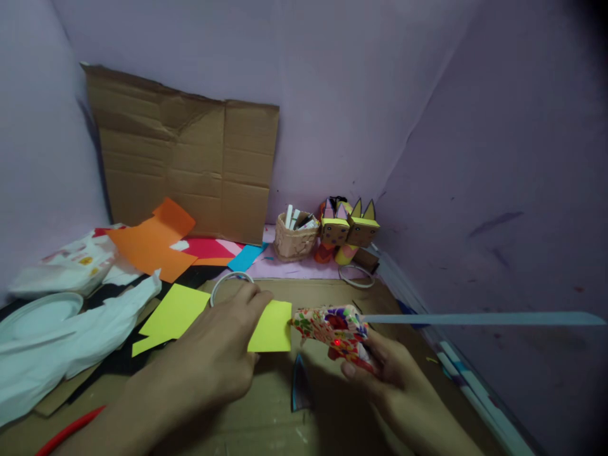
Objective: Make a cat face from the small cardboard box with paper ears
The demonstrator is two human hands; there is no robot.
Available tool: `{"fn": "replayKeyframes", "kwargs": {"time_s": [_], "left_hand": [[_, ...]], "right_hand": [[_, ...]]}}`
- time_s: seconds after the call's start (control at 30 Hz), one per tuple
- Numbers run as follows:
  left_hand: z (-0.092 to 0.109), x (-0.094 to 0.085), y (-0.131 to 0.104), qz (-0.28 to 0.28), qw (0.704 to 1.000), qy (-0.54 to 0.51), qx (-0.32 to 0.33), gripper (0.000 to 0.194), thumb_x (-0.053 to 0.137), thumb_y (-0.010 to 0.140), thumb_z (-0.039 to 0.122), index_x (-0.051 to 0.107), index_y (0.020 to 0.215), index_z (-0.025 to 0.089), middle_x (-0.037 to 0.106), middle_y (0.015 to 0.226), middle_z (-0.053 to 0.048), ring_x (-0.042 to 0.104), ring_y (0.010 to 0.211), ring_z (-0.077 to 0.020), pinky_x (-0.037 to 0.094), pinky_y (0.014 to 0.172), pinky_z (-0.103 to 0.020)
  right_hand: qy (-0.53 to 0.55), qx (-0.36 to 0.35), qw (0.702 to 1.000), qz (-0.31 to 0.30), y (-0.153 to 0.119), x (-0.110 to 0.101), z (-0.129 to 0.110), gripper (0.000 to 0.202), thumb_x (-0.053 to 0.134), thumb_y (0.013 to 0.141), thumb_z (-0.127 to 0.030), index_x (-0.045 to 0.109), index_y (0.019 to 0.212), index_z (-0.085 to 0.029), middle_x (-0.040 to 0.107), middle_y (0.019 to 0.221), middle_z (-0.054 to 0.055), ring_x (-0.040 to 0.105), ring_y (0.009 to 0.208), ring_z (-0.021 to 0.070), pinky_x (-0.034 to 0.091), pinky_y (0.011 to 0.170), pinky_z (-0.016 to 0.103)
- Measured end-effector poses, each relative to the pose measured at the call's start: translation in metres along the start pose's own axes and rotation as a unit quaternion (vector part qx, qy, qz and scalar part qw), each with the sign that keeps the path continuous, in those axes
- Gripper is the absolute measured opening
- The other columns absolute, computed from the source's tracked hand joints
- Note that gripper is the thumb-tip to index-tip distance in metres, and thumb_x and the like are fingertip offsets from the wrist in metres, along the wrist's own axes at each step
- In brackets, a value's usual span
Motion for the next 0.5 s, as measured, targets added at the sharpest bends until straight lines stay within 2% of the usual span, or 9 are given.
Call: {"fn": "replayKeyframes", "kwargs": {"time_s": [0.07,0.2,0.37,0.5], "left_hand": [[0.000,0.001,0.000,0.005,1.000,0.003,0.001,0.058,0.058,0.064,0.011,0.051,0.119,0.024,0.050,0.128,-0.009,0.058,0.101,-0.0297,0.048,0.083,-0.044],[0.000,0.003,-0.001,0.012,1.000,0.007,0.003,0.061,0.059,0.064,0.011,0.050,0.122,0.026,0.049,0.130,-0.009,0.058,0.101,-0.0297,0.048,0.083,-0.043],[0.004,0.003,-0.004,0.004,1.000,0.021,-0.013,0.063,0.059,0.064,0.011,0.050,0.124,0.027,0.049,0.132,-0.010,0.059,0.102,-0.0304,0.048,0.085,-0.043],[0.011,0.001,-0.005,-0.008,0.998,0.044,-0.033,0.062,0.058,0.064,0.009,0.050,0.123,0.027,0.050,0.130,-0.010,0.060,0.101,-0.0295,0.048,0.084,-0.043]], "right_hand": [[-0.002,-0.008,1.000,0.006,-0.001,0.000,-0.002,0.038,0.067,0.072,-0.024,0.074,0.110,-0.022,0.076,0.106,0.009,0.069,0.099,0.0278,0.052,0.092,0.042],[-0.037,-0.013,0.999,-0.018,-0.001,0.002,-0.009,0.034,0.067,0.071,-0.023,0.075,0.105,-0.020,0.077,0.097,0.008,0.070,0.090,0.0275,0.053,0.087,0.041],[-0.087,-0.016,0.996,-0.015,-0.001,-0.001,-0.008,0.035,0.066,0.075,-0.028,0.074,0.108,-0.018,0.076,0.102,0.012,0.069,0.094,0.0304,0.053,0.086,0.041],[-0.070,-0.012,0.997,-0.032,-0.001,0.002,-0.009,0.040,0.068,0.075,-0.033,0.073,0.111,-0.017,0.076,0.103,0.013,0.070,0.096,0.0313,0.054,0.087,0.041]]}}
Point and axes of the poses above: each hand's wrist, its own y-axis towards the middle knuckle, its own x-axis out of the palm, z = x × y, the point moved 3 cm from there along y, towards the middle knuckle
